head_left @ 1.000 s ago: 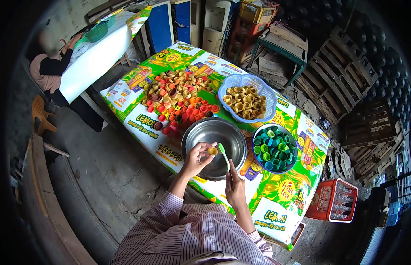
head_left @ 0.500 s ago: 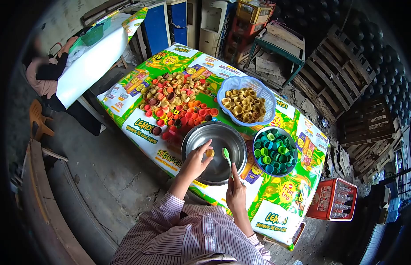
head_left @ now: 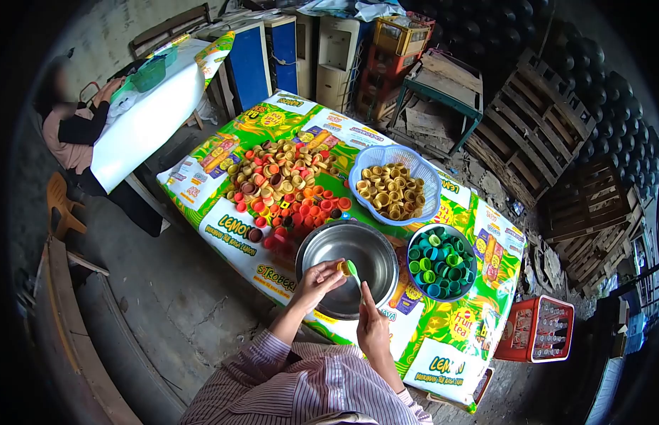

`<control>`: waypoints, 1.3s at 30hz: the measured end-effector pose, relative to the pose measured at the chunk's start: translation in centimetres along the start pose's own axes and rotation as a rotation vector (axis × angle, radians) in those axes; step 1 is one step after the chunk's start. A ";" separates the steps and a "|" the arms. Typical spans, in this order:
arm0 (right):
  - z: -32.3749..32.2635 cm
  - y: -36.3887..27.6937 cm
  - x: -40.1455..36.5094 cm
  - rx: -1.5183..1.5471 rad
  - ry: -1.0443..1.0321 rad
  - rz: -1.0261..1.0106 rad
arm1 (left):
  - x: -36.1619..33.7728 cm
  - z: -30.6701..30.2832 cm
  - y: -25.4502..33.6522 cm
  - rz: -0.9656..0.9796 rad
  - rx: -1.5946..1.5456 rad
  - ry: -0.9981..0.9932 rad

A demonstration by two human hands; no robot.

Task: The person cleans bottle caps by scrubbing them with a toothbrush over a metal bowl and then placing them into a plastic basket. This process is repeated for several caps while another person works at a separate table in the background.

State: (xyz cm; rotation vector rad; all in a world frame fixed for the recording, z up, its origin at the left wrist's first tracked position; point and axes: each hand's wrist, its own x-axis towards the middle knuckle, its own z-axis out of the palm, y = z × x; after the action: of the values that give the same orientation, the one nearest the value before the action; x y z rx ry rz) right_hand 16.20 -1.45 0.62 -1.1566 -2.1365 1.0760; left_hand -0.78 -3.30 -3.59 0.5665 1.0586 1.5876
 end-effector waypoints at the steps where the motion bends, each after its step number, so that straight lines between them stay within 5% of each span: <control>1: 0.2 0.2 -0.2 0.008 -0.013 -0.030 | 0.0 0.1 -0.4 -0.001 -0.063 0.036; 11: 0.8 0.4 -0.1 0.127 0.035 -0.074 | 1.3 0.3 -1.6 0.038 0.061 0.058; 19: 0.8 0.5 -0.8 0.284 -0.020 0.134 | 1.1 1.0 -1.6 0.019 -0.060 0.007; 39: -0.7 -1.2 -0.4 0.020 0.038 0.049 | 0.8 0.1 0.1 -0.121 -0.045 -0.130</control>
State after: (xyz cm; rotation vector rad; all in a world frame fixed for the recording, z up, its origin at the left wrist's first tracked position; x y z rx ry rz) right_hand 16.33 -1.95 1.96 -1.2160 -2.0744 1.0854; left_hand -1.04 -2.49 -3.62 0.5572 0.9400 1.4459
